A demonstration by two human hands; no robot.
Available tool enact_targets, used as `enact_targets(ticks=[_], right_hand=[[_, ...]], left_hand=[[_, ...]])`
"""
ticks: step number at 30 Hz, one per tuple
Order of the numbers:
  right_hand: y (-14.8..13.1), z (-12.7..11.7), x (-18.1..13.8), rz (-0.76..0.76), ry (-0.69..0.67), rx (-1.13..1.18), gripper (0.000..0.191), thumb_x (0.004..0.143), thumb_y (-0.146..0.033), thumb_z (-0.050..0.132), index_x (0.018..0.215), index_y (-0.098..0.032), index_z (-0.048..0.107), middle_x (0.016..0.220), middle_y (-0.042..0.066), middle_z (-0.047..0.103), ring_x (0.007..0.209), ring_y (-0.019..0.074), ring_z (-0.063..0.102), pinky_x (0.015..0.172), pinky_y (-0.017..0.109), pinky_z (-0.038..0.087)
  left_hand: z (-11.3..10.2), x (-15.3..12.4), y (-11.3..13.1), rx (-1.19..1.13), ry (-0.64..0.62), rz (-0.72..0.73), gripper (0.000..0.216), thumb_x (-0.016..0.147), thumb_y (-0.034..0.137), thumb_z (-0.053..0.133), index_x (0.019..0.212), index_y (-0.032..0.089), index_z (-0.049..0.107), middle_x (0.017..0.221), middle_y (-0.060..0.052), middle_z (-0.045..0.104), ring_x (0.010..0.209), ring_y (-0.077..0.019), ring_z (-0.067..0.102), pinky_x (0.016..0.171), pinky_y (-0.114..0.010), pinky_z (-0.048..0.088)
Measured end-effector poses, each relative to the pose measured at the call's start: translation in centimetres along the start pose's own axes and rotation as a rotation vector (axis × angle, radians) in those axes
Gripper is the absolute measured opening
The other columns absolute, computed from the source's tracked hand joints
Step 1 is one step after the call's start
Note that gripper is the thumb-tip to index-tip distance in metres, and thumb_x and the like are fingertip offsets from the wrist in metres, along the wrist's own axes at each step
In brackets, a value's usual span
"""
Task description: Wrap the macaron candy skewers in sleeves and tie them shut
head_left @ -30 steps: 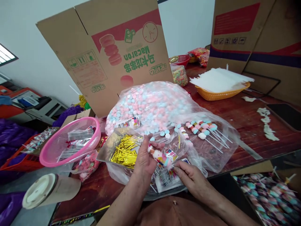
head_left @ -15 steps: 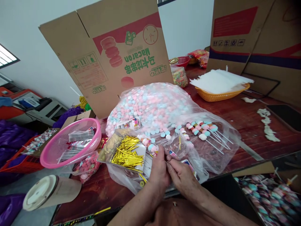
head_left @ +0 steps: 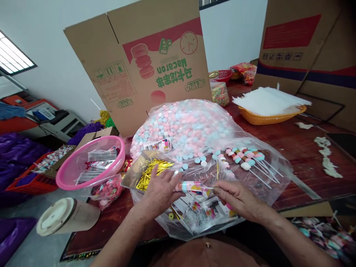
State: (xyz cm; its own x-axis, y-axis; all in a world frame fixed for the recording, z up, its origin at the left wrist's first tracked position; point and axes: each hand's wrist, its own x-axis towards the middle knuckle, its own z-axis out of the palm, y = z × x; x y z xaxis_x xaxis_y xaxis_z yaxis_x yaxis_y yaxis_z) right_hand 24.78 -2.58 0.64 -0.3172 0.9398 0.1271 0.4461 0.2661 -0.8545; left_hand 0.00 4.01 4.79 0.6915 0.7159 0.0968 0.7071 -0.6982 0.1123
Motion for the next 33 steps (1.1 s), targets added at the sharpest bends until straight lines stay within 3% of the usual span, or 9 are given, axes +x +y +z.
enact_targets(ticks=[3, 9, 12, 14, 17, 22, 26, 29, 33], right_hand=[[-0.7, -0.4, 0.5, -0.081, -0.025, -0.129, 0.032, 0.093, -0.032, 0.031, 0.068, -0.018, 0.047, 0.060, -0.003, 0.046, 0.056, 0.0092, 0.042, 0.052, 0.020, 0.032], [-0.7, 0.1, 2.1, -0.099, -0.017, -0.323, 0.033, 0.091, -0.030, 0.034, 0.067, -0.018, 0.053, 0.061, 0.000, 0.050, 0.059, 0.0122, 0.044, 0.057, 0.024, 0.035], [0.0, 1.5, 2.8, 0.017, 0.119, -0.049, 0.025, 0.088, -0.035, 0.041, 0.093, -0.018, 0.058, 0.065, -0.001, 0.052, 0.062, 0.0122, 0.047, 0.058, 0.024, 0.039], [0.3, 3.1, 3.0, 0.123, 0.185, 0.208, 0.036, 0.084, -0.041, 0.047, 0.111, -0.016, 0.052, 0.068, -0.001, 0.053, 0.061, 0.0115, 0.049, 0.056, 0.022, 0.040], [0.3, 5.7, 2.9, 0.197, 0.105, 0.364, 0.032, 0.083, -0.044, 0.048, 0.093, -0.015, 0.057, 0.064, -0.002, 0.052, 0.055, 0.0101, 0.046, 0.050, 0.021, 0.037], [-0.6, 7.9, 2.6, 0.047, 0.168, 0.026, 0.028, 0.086, -0.030, 0.039, 0.065, -0.017, 0.050, 0.060, 0.000, 0.052, 0.057, 0.0116, 0.044, 0.054, 0.024, 0.034], [-1.0, 7.8, 2.8, 0.123, 0.170, 0.034, 0.028, 0.087, -0.029, 0.037, 0.065, -0.018, 0.050, 0.057, -0.001, 0.051, 0.055, 0.0113, 0.045, 0.052, 0.023, 0.035], [-1.3, 6.8, 3.4, 0.145, 0.094, 0.050, 0.030, 0.088, -0.030, 0.038, 0.063, -0.018, 0.049, 0.051, -0.003, 0.049, 0.050, 0.0105, 0.046, 0.048, 0.021, 0.036], [-2.6, 4.8, 4.1, -0.138, 0.310, -0.391, 0.024, 0.088, -0.022, 0.037, 0.075, -0.015, 0.057, 0.064, 0.004, 0.058, 0.064, 0.0159, 0.054, 0.059, 0.028, 0.041]], left_hand=[[2.4, 0.1, 0.5, -0.273, -0.218, -0.031, 0.035, 0.084, 0.039, 0.046, 0.114, 0.022, 0.052, 0.092, -0.006, 0.066, 0.083, -0.0217, 0.060, 0.073, -0.031, 0.044], [5.3, -1.1, 3.0, -0.819, -0.137, -0.262, 0.030, 0.086, 0.043, 0.039, 0.089, 0.020, 0.056, 0.069, 0.000, 0.058, 0.063, -0.0149, 0.052, 0.058, -0.023, 0.037], [6.1, -1.1, 4.0, -1.185, -0.105, -0.477, 0.029, 0.086, 0.044, 0.036, 0.082, 0.020, 0.053, 0.058, 0.004, 0.046, 0.048, -0.0119, 0.041, 0.046, -0.022, 0.033], [6.3, -1.0, 4.4, -1.362, -0.094, -0.572, 0.026, 0.085, 0.042, 0.036, 0.081, 0.021, 0.050, 0.056, 0.005, 0.043, 0.043, -0.0111, 0.036, 0.042, -0.022, 0.030], [6.3, -1.1, 4.5, -1.341, -0.042, -0.573, 0.022, 0.084, 0.036, 0.038, 0.076, 0.021, 0.052, 0.056, 0.004, 0.044, 0.047, -0.0116, 0.038, 0.046, -0.022, 0.032], [5.7, -1.8, 3.9, -1.079, -0.075, -0.409, 0.023, 0.084, 0.033, 0.042, 0.074, 0.018, 0.056, 0.067, 0.001, 0.053, 0.066, -0.0150, 0.047, 0.063, -0.024, 0.037], [5.4, -2.2, 3.8, -1.336, -0.142, -0.311, 0.025, 0.084, 0.037, 0.045, 0.093, 0.017, 0.056, 0.080, -0.001, 0.056, 0.076, -0.0146, 0.049, 0.070, -0.024, 0.039], [5.2, -1.9, 3.8, -1.492, -0.204, -0.352, 0.022, 0.082, 0.037, 0.047, 0.079, 0.016, 0.053, 0.067, 0.001, 0.050, 0.062, -0.0111, 0.044, 0.059, -0.022, 0.036], [4.6, -1.4, 3.6, -1.498, -0.250, -0.533, 0.017, 0.076, 0.029, 0.046, 0.064, 0.017, 0.046, 0.057, 0.003, 0.046, 0.053, -0.0097, 0.040, 0.053, -0.021, 0.032]])
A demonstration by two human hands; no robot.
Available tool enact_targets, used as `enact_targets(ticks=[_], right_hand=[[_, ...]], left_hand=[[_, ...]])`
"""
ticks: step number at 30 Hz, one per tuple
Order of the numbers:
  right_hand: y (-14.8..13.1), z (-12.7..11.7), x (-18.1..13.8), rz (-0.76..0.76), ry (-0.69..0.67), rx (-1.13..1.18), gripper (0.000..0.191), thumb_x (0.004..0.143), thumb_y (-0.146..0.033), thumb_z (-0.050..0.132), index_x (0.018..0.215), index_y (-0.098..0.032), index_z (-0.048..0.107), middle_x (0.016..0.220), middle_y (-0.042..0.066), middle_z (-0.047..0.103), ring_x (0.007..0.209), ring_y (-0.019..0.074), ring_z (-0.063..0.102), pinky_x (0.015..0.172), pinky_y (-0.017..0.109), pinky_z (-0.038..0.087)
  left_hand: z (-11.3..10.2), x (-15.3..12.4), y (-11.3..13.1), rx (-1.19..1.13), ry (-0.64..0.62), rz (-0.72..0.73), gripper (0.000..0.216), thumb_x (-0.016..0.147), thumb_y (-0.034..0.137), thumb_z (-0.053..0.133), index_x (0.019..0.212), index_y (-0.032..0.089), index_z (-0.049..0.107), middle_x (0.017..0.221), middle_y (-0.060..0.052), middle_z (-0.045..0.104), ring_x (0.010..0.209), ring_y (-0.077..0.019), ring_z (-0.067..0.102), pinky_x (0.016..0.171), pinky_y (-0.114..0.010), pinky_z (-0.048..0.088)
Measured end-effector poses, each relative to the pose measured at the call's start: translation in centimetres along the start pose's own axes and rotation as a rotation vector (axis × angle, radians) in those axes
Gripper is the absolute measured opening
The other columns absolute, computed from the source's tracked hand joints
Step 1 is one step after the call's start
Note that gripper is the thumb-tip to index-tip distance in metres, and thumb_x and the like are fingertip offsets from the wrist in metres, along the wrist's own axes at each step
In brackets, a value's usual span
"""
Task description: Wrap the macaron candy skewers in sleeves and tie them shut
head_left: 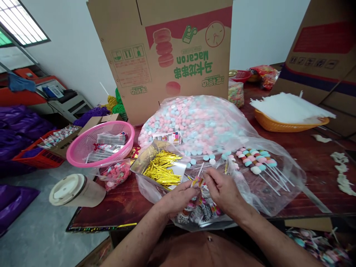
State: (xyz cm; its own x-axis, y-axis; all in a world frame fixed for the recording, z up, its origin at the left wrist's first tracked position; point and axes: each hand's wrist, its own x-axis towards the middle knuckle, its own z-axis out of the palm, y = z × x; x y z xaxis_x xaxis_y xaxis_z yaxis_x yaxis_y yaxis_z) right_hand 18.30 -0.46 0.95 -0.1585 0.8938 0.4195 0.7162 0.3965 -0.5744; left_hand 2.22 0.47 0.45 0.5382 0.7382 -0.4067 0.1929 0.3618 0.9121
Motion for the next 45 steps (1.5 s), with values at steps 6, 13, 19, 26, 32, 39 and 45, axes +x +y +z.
enact_targets(ticks=[6, 13, 19, 26, 32, 39, 45], right_hand=[[-0.3, -0.5, -1.0, -0.793, -0.169, -0.365, 0.033, 0.088, -0.011, 0.033, 0.114, -0.013, 0.053, 0.108, 0.010, 0.061, 0.108, 0.0237, 0.048, 0.102, 0.050, 0.021], [0.0, 2.0, -3.3, -0.376, -0.557, -0.066, 0.011, 0.077, -0.012, 0.046, 0.077, -0.015, 0.056, 0.074, 0.009, 0.061, 0.071, 0.0190, 0.054, 0.081, 0.042, 0.042], [-3.0, 3.4, -1.0, 0.586, -0.981, 0.796, 0.025, 0.081, -0.038, 0.025, 0.063, -0.023, 0.032, 0.036, -0.010, 0.023, 0.030, 0.0093, 0.026, 0.042, 0.028, 0.042], [-1.8, 7.7, 5.2, 0.074, -0.561, 0.035, 0.031, 0.088, -0.028, 0.032, 0.075, -0.015, 0.057, 0.080, 0.008, 0.060, 0.079, 0.0170, 0.054, 0.072, 0.028, 0.042], [-2.4, 11.5, 6.1, -0.022, -0.607, -0.279, 0.021, 0.078, -0.011, 0.044, 0.076, -0.012, 0.064, 0.085, 0.015, 0.062, 0.086, 0.0238, 0.054, 0.074, 0.033, 0.037], [-0.6, 7.5, 6.4, 0.051, -0.625, -0.198, 0.019, 0.079, -0.018, 0.046, 0.070, -0.017, 0.063, 0.072, 0.003, 0.063, 0.072, 0.0145, 0.056, 0.063, 0.023, 0.037], [0.6, 5.5, 4.1, 0.301, -0.476, 0.274, 0.020, 0.081, -0.028, 0.044, 0.068, -0.018, 0.055, 0.060, -0.002, 0.057, 0.054, 0.0108, 0.050, 0.052, 0.021, 0.037]], left_hand=[[-0.7, -0.4, 0.1, 0.124, -0.160, -0.036, 0.020, 0.071, 0.031, 0.048, 0.057, 0.017, 0.050, 0.059, 0.000, 0.050, 0.057, -0.0115, 0.044, 0.055, -0.023, 0.038], [-1.2, -2.1, 0.9, 0.937, -0.274, -0.027, 0.011, 0.077, 0.025, 0.048, 0.073, 0.017, 0.054, 0.067, -0.005, 0.060, 0.060, -0.0170, 0.055, 0.056, -0.027, 0.043], [-2.4, -4.9, -1.6, 1.474, 0.289, 0.698, 0.018, 0.083, 0.018, 0.043, 0.091, 0.015, 0.059, 0.075, -0.009, 0.064, 0.067, -0.0198, 0.058, 0.060, -0.031, 0.046], [-5.6, -7.2, -4.6, 0.156, 0.877, 0.323, 0.015, 0.074, 0.026, 0.062, 0.083, 0.017, 0.070, 0.073, -0.004, 0.068, 0.066, -0.0153, 0.061, 0.062, -0.024, 0.048], [-5.6, -6.6, -4.3, -0.566, 0.911, 0.026, 0.030, 0.051, 0.034, 0.078, 0.072, 0.014, 0.070, 0.057, -0.001, 0.062, 0.045, -0.0106, 0.054, 0.046, -0.022, 0.043], [-4.7, -5.1, -3.6, -0.767, 0.827, -0.018, 0.032, 0.047, 0.033, 0.079, 0.068, 0.013, 0.067, 0.054, 0.000, 0.061, 0.038, -0.0097, 0.052, 0.038, -0.020, 0.037], [-3.4, -2.9, -2.5, -0.743, 0.722, -0.006, 0.024, 0.050, 0.030, 0.076, 0.063, 0.013, 0.066, 0.054, 0.000, 0.061, 0.039, -0.0090, 0.050, 0.039, -0.020, 0.036]])
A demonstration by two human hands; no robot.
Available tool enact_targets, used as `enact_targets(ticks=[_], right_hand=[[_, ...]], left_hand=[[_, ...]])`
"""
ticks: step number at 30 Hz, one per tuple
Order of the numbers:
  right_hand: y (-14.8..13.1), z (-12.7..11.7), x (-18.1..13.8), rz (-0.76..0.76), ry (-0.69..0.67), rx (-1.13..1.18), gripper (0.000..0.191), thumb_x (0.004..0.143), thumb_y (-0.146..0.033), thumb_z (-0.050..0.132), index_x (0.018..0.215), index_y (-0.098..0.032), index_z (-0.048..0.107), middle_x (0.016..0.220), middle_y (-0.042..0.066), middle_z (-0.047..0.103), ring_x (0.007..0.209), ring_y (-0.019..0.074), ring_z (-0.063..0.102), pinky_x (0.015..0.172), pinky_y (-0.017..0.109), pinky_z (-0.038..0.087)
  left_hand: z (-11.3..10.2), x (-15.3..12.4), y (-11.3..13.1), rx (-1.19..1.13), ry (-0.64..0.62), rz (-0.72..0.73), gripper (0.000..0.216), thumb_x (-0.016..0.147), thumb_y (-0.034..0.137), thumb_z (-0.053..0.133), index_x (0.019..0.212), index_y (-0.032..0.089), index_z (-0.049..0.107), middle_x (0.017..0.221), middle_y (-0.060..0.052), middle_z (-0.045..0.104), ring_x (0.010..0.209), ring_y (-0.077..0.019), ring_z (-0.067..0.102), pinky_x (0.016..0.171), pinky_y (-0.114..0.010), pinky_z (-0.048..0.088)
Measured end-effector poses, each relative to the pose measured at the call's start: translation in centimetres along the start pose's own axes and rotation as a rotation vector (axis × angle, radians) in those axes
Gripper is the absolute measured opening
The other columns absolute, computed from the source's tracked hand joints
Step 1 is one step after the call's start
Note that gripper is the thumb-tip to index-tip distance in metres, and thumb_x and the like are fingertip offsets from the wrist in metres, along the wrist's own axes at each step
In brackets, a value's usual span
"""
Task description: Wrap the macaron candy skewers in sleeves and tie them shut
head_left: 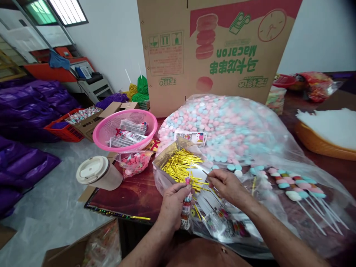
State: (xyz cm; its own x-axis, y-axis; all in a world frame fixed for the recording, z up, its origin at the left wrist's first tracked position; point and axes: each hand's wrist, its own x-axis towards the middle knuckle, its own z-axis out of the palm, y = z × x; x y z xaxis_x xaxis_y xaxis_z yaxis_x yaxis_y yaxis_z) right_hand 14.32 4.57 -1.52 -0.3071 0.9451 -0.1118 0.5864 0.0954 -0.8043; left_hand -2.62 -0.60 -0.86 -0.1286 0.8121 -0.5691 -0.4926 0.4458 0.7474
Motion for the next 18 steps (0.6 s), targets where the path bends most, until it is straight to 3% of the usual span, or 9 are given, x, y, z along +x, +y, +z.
enact_targets(ticks=[2, 5, 8, 11, 15, 18], right_hand=[[-0.5, 0.3, -0.8, -0.019, 0.022, 0.107, 0.023, 0.083, -0.032, 0.043, 0.072, -0.018, 0.057, 0.057, -0.002, 0.055, 0.051, 0.0104, 0.049, 0.051, 0.021, 0.039], [-1.7, 1.0, -2.1, -0.179, 0.023, 0.186, 0.027, 0.085, -0.031, 0.040, 0.086, -0.018, 0.064, 0.062, 0.000, 0.058, 0.058, 0.0123, 0.054, 0.057, 0.023, 0.044], [-2.3, 1.5, -2.9, -0.295, 0.031, 0.223, 0.032, 0.085, -0.022, 0.038, 0.102, -0.019, 0.065, 0.092, 0.007, 0.067, 0.087, 0.0170, 0.060, 0.079, 0.030, 0.047], [-1.9, 1.5, -3.3, -0.257, 0.007, 0.275, 0.036, 0.087, -0.024, 0.038, 0.116, -0.020, 0.060, 0.114, 0.009, 0.061, 0.106, 0.0195, 0.055, 0.093, 0.036, 0.041], [-1.2, 0.4, -3.7, -0.178, -0.079, 0.267, 0.044, 0.087, -0.025, 0.039, 0.130, -0.019, 0.046, 0.108, 0.009, 0.064, 0.106, 0.0197, 0.055, 0.092, 0.036, 0.042], [-1.1, 0.1, -4.0, -0.170, -0.110, 0.171, 0.052, 0.084, -0.019, 0.040, 0.136, -0.018, 0.037, 0.089, 0.006, 0.067, 0.087, 0.0182, 0.060, 0.080, 0.032, 0.047]], left_hand=[[0.7, 0.2, -0.1, 0.015, 0.003, -0.008, 0.026, 0.049, 0.030, 0.076, 0.066, 0.013, 0.067, 0.058, -0.001, 0.063, 0.040, -0.0088, 0.050, 0.041, -0.021, 0.038], [1.7, 0.1, -0.4, 0.015, -0.039, 0.010, 0.026, 0.050, 0.029, 0.076, 0.068, 0.013, 0.067, 0.056, 0.000, 0.061, 0.045, -0.0096, 0.051, 0.048, -0.023, 0.041], [2.7, -0.2, -0.9, 0.007, -0.138, 0.007, 0.021, 0.054, 0.027, 0.073, 0.068, 0.013, 0.066, 0.057, 0.001, 0.059, 0.051, -0.0104, 0.052, 0.054, -0.023, 0.041], [3.2, -0.6, -1.6, 0.036, -0.218, -0.003, 0.015, 0.058, 0.026, 0.069, 0.064, 0.013, 0.063, 0.057, 0.002, 0.057, 0.052, -0.0103, 0.050, 0.053, -0.022, 0.037], [2.9, -0.9, -2.4, 0.176, -0.282, 0.039, 0.015, 0.063, 0.028, 0.065, 0.061, 0.014, 0.060, 0.055, 0.003, 0.052, 0.053, -0.0093, 0.044, 0.052, -0.021, 0.034], [2.6, -1.1, -3.0, 0.263, -0.321, 0.063, 0.022, 0.065, 0.035, 0.066, 0.061, 0.014, 0.060, 0.059, 0.001, 0.053, 0.058, -0.0112, 0.046, 0.057, -0.022, 0.037]])
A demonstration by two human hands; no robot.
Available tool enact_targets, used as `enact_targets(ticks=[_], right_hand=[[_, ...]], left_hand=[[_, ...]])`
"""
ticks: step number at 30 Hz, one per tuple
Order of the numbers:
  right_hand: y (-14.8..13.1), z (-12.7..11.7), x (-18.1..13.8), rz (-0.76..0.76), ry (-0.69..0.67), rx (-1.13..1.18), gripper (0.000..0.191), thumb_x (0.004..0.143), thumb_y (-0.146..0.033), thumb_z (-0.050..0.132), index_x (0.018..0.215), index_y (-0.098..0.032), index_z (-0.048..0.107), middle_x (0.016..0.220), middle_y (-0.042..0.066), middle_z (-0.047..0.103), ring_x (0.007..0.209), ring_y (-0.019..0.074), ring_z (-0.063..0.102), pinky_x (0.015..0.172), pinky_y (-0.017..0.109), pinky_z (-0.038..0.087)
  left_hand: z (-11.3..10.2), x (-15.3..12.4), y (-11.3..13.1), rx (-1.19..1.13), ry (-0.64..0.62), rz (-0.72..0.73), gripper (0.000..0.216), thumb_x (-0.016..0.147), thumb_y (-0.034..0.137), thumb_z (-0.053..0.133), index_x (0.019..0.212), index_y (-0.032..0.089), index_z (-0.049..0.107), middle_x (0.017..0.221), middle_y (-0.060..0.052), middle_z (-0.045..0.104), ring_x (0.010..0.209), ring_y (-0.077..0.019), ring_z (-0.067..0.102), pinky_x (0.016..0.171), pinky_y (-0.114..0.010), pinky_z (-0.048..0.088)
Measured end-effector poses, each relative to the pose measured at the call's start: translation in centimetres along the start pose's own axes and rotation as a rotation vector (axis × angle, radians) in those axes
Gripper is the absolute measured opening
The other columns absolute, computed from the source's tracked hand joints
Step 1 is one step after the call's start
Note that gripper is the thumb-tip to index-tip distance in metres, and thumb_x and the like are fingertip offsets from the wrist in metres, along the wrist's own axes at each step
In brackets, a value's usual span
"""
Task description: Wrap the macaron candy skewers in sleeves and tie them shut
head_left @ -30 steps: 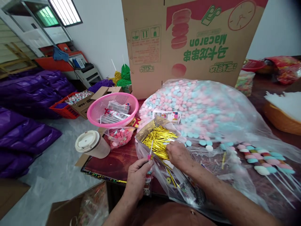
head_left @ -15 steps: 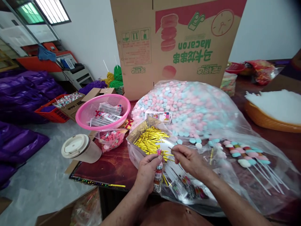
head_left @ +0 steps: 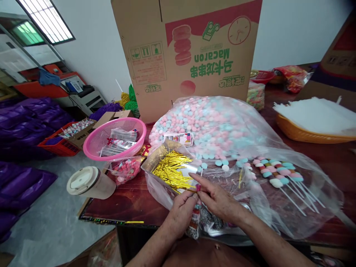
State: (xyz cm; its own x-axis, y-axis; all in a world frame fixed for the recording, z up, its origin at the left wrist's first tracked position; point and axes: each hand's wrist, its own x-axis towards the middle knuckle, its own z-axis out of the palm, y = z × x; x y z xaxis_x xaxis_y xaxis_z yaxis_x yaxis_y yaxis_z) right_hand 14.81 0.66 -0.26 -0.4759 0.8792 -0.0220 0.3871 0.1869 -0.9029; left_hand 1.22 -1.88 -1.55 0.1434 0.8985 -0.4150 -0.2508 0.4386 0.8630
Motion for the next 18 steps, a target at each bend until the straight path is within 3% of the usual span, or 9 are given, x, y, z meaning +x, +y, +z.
enact_targets(ticks=[2, 4, 6, 9, 11, 14, 16, 18], right_hand=[[0.1, 0.6, -0.2, 0.006, 0.046, -0.072, 0.056, 0.082, -0.019, 0.040, 0.138, -0.017, 0.033, 0.076, 0.004, 0.065, 0.071, 0.0172, 0.059, 0.070, 0.030, 0.047], [0.3, 1.4, -0.5, 0.040, 0.209, -0.066, 0.057, 0.083, -0.021, 0.041, 0.138, -0.014, 0.031, 0.067, 0.002, 0.061, 0.061, 0.0160, 0.055, 0.062, 0.028, 0.046], [0.5, 2.0, -0.8, 0.081, 0.334, 0.029, 0.052, 0.083, -0.025, 0.044, 0.133, -0.013, 0.037, 0.062, 0.000, 0.058, 0.056, 0.0146, 0.052, 0.057, 0.025, 0.044], [0.2, 1.2, -1.4, -0.019, 0.194, 0.074, 0.027, 0.086, -0.030, 0.046, 0.102, -0.015, 0.062, 0.064, 0.001, 0.058, 0.060, 0.0135, 0.053, 0.058, 0.023, 0.042], [-0.2, -0.2, -1.8, -0.181, 0.056, 0.004, 0.025, 0.088, -0.028, 0.044, 0.082, -0.017, 0.065, 0.069, 0.003, 0.060, 0.066, 0.0136, 0.054, 0.063, 0.023, 0.041], [-0.8, -1.8, -1.9, -0.281, -0.113, 0.018, 0.022, 0.089, -0.026, 0.044, 0.081, -0.019, 0.063, 0.073, 0.001, 0.062, 0.070, 0.0121, 0.056, 0.066, 0.021, 0.040], [-0.8, -2.0, -1.8, -0.218, -0.122, 0.039, 0.021, 0.088, -0.028, 0.046, 0.077, -0.019, 0.061, 0.070, -0.001, 0.061, 0.065, 0.0105, 0.054, 0.061, 0.019, 0.039], [-0.4, -1.5, -1.6, -0.135, -0.001, -0.015, 0.024, 0.087, -0.031, 0.047, 0.069, -0.017, 0.056, 0.062, -0.002, 0.057, 0.057, 0.0095, 0.050, 0.054, 0.019, 0.036]], left_hand=[[0.1, 0.0, -0.3, -0.071, 0.035, 0.026, 0.028, 0.066, 0.040, 0.067, 0.060, 0.014, 0.059, 0.059, 0.001, 0.053, 0.058, -0.0108, 0.046, 0.058, -0.022, 0.038], [0.2, 0.1, -0.4, -0.178, 0.088, 0.058, 0.029, 0.065, 0.041, 0.070, 0.060, 0.013, 0.060, 0.058, 0.001, 0.052, 0.056, -0.0096, 0.047, 0.058, -0.021, 0.038], [0.1, 0.3, -0.2, -0.242, 0.064, 0.060, 0.026, 0.064, 0.036, 0.073, 0.062, 0.013, 0.062, 0.056, 0.002, 0.053, 0.056, -0.0090, 0.048, 0.059, -0.021, 0.039], [-0.4, 0.4, 0.4, -0.301, -0.112, -0.092, 0.023, 0.061, 0.030, 0.076, 0.062, 0.011, 0.064, 0.054, 0.000, 0.055, 0.051, -0.0086, 0.050, 0.056, -0.022, 0.039], [-0.7, 0.3, 1.0, -0.341, -0.242, -0.226, 0.024, 0.054, 0.027, 0.080, 0.063, 0.010, 0.064, 0.054, -0.001, 0.057, 0.050, -0.0088, 0.051, 0.054, -0.022, 0.039], [-0.5, 0.0, 1.6, -0.371, -0.361, -0.296, 0.035, 0.047, 0.022, 0.083, 0.074, 0.011, 0.065, 0.060, -0.001, 0.059, 0.049, -0.0080, 0.051, 0.051, -0.021, 0.038], [-0.1, -0.1, 1.6, -0.410, -0.326, -0.269, 0.042, 0.048, 0.020, 0.083, 0.084, 0.014, 0.063, 0.064, 0.000, 0.060, 0.049, -0.0070, 0.050, 0.050, -0.020, 0.038], [0.4, -0.1, 1.5, -0.463, -0.198, -0.224, 0.046, 0.049, 0.018, 0.082, 0.090, 0.018, 0.060, 0.066, 0.003, 0.060, 0.048, -0.0061, 0.051, 0.050, -0.019, 0.038]])
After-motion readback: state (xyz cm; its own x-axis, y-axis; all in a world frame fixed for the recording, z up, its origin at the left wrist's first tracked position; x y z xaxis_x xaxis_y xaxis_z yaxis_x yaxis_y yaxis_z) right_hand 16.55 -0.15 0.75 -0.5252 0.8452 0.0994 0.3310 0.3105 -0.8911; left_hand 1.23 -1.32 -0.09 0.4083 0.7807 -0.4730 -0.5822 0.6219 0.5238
